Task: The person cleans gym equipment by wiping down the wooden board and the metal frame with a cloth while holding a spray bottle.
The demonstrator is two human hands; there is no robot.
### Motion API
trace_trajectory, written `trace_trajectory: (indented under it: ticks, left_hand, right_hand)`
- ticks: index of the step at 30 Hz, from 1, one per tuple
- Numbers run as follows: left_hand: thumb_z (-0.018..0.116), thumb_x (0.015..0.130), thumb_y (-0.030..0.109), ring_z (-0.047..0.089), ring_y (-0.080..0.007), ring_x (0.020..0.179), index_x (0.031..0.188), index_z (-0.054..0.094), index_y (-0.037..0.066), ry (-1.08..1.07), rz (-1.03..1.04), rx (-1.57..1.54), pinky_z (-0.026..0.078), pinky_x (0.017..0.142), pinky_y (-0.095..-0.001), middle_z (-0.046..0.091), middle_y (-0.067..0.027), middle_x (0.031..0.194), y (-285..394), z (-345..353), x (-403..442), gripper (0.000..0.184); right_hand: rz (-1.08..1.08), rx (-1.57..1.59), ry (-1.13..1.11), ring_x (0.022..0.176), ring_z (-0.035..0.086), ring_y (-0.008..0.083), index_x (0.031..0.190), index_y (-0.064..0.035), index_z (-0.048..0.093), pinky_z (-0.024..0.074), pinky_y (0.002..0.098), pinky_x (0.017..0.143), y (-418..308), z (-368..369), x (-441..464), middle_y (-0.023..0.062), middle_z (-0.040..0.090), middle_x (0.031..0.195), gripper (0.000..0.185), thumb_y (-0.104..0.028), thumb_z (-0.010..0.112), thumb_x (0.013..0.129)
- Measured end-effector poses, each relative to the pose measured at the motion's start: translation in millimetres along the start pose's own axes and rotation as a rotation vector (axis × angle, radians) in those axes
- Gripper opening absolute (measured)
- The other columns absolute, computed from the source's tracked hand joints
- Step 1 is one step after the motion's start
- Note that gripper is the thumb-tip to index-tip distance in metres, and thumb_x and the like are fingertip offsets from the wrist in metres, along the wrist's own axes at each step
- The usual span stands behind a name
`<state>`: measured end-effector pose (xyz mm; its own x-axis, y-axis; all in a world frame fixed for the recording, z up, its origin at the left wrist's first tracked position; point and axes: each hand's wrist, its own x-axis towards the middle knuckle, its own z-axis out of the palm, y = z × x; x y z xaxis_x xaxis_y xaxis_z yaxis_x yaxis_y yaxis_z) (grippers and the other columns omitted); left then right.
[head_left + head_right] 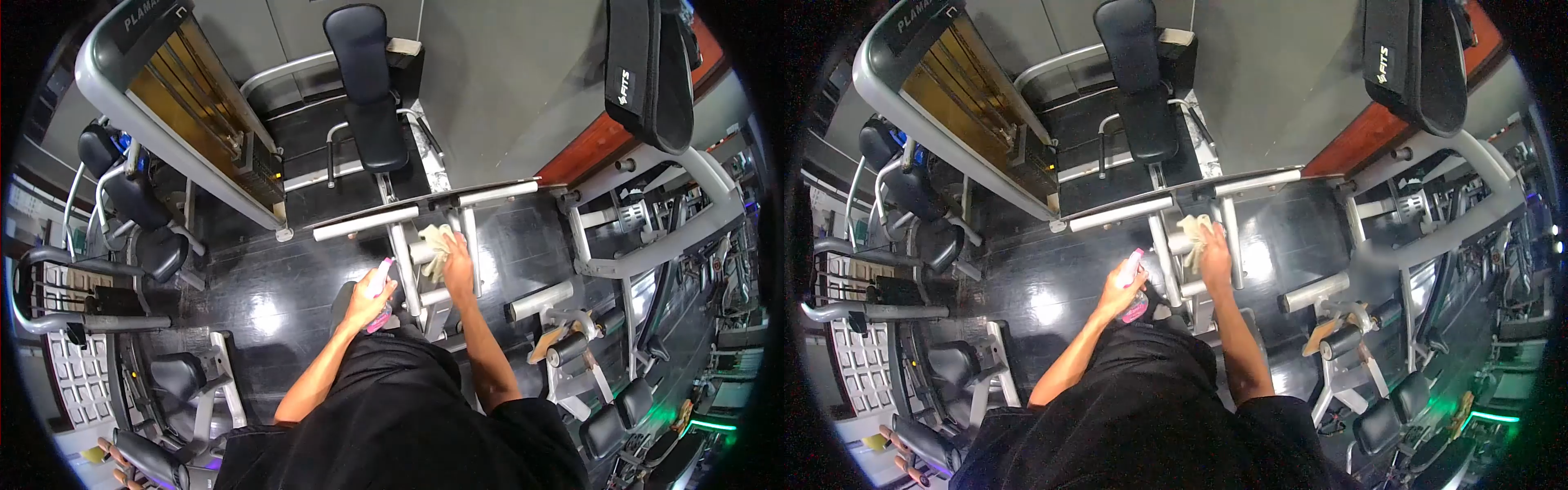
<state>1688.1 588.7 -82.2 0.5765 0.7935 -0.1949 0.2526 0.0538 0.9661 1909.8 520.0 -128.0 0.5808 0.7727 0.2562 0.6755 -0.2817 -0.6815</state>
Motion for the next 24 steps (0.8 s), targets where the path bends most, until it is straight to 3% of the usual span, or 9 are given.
trace_trajectory:
  ticks: [3,6,12,14,16,18,20,24]
  left_hand:
    - [0.064,0.088,0.013,0.059,-0.0098,0.064,0.091,0.055,0.003,-0.016,-0.003,0.001,0.048,0.059,-0.0256,0.058,-0.0021,0.076,-3.9,-2.1,-1.6,0.013]
    - [0.066,0.087,0.022,0.058,-0.0089,0.063,0.090,0.057,0.005,0.009,-0.011,-0.039,0.047,0.060,-0.0270,0.060,-0.0022,0.069,-2.6,1.2,-0.4,0.019]
    - [0.066,0.086,0.021,0.059,-0.0091,0.062,0.089,0.057,0.005,-0.009,0.032,-0.023,0.048,0.059,-0.0280,0.060,-0.0021,0.069,0.9,4.7,8.5,0.018]
    - [0.063,0.088,0.013,0.059,-0.0090,0.065,0.092,0.056,0.004,-0.043,-0.006,-0.022,0.048,0.060,-0.0252,0.059,-0.0013,0.077,11.4,4.3,8.6,0.013]
    - [0.063,0.088,0.014,0.059,-0.0088,0.066,0.092,0.056,0.004,-0.058,0.003,-0.022,0.047,0.060,-0.0252,0.059,-0.0011,0.076,13.9,6.6,9.4,0.013]
    - [0.064,0.088,0.014,0.059,-0.0087,0.066,0.092,0.056,0.004,-0.072,0.016,-0.016,0.047,0.060,-0.0252,0.059,-0.0009,0.076,15.4,6.8,12.2,0.013]
    - [0.065,0.087,0.018,0.058,-0.0093,0.064,0.089,0.056,0.004,-0.078,0.021,-0.027,0.048,0.060,-0.0272,0.059,-0.0027,0.070,16.1,8.5,14.3,0.016]
    - [0.065,0.087,0.018,0.058,-0.0097,0.064,0.090,0.056,0.004,-0.090,0.056,0.012,0.048,0.060,-0.0275,0.059,-0.0025,0.070,15.4,6.6,16.8,0.016]
  right_hand:
    - [0.023,0.054,-0.010,0.121,0.048,0.0374,0.123,-0.0071,0.057,0.0387,0.0386,0.103,-3.0,4.5,-0.7,0.0223,0.049,0.131,0.045,0.008,0.043,0.083]
    - [0.036,0.054,-0.037,0.122,0.047,0.0366,0.123,-0.0080,0.058,0.0386,0.0377,0.104,-5.4,2.7,-0.8,0.0206,0.049,0.132,0.044,0.006,0.042,0.084]
    - [0.055,0.057,0.005,0.123,0.047,0.0350,0.121,-0.0103,0.060,0.0402,0.0374,0.103,-11.0,15.4,-9.7,0.0179,0.049,0.133,0.042,0.004,0.044,0.086]
    - [0.081,0.058,0.027,0.123,0.047,0.0350,0.121,-0.0106,0.060,0.0406,0.0378,0.103,-22.4,27.3,-22.0,0.0179,0.049,0.133,0.042,0.006,0.045,0.085]
    - [-0.096,0.048,-0.059,0.120,0.050,0.0339,0.119,-0.0112,0.062,0.0414,0.0381,0.102,-33.9,32.0,-33.0,0.0189,0.049,0.132,0.042,0.007,0.047,0.084]
    - [-0.113,0.053,-0.081,0.118,0.052,0.0331,0.117,-0.0091,0.062,0.0416,0.0373,0.101,-29.0,28.4,-31.3,0.0198,0.051,0.130,0.041,0.007,0.049,0.082]
    - [-0.056,0.303,-0.113,0.118,0.053,0.0316,0.115,-0.0082,0.063,0.0423,0.0360,0.100,-10.7,8.5,-16.9,0.0200,0.054,0.127,0.039,0.006,0.050,0.082]
    - [0.198,0.353,0.555,0.119,0.051,0.0286,0.124,0.0049,0.051,0.0347,0.0357,0.104,9.9,-34.8,44.6,0.0198,0.056,0.126,0.035,-0.003,0.050,0.090]
